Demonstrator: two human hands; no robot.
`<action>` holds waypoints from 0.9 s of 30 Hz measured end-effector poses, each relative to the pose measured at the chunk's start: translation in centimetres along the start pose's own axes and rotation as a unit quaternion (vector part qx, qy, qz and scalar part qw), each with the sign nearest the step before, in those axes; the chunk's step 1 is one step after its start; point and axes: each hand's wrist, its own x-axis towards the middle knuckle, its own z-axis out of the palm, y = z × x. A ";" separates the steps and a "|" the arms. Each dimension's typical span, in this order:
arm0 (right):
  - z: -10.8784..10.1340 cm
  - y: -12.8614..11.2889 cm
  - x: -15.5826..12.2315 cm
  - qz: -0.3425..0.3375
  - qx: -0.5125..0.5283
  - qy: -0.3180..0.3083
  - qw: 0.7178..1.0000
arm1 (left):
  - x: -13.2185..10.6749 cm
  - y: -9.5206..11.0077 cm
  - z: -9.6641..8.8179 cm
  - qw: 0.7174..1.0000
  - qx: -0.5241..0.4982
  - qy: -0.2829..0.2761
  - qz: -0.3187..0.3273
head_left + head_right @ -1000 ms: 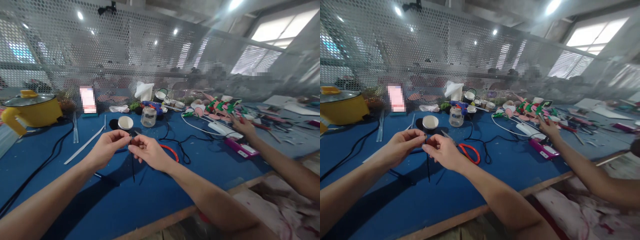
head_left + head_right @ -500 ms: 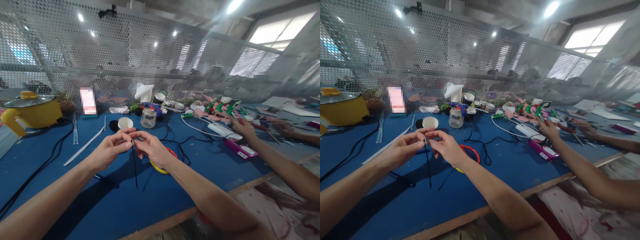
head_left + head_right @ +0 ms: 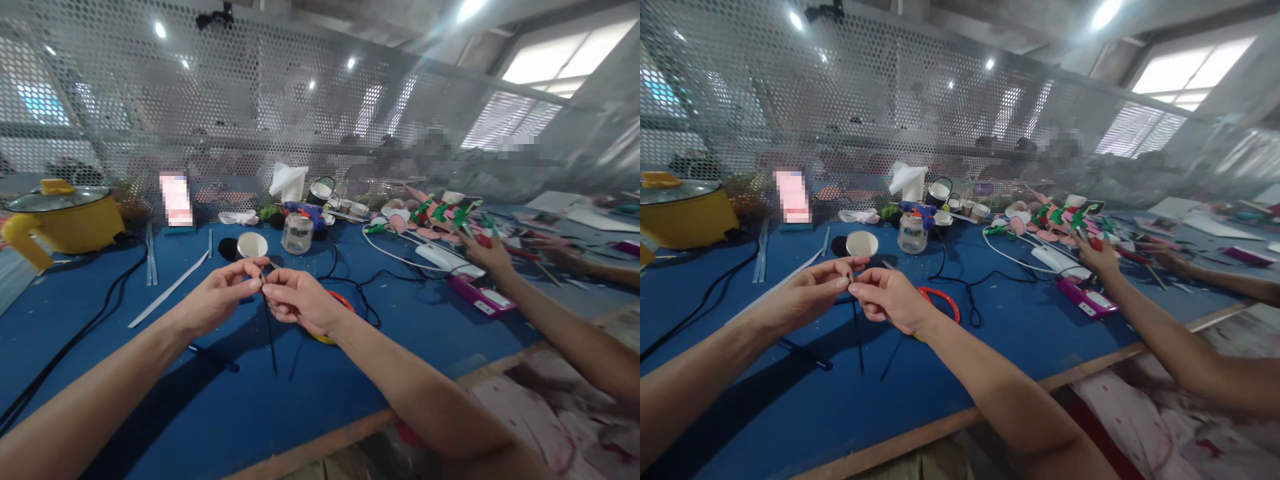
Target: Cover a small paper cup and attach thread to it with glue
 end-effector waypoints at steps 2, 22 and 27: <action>0.0 0.1 0.0 -0.020 -0.032 0.019 0.999 | 0.1 -0.2 -0.1 1.000 0.001 0.015 -0.001; 0.7 0.0 -0.5 -0.157 -0.280 0.157 0.934 | -0.2 -0.1 2.0 0.991 0.000 0.133 -0.018; 0.7 0.0 -0.6 -0.161 -0.307 0.174 0.922 | -0.2 -0.3 2.1 0.984 0.085 0.157 0.007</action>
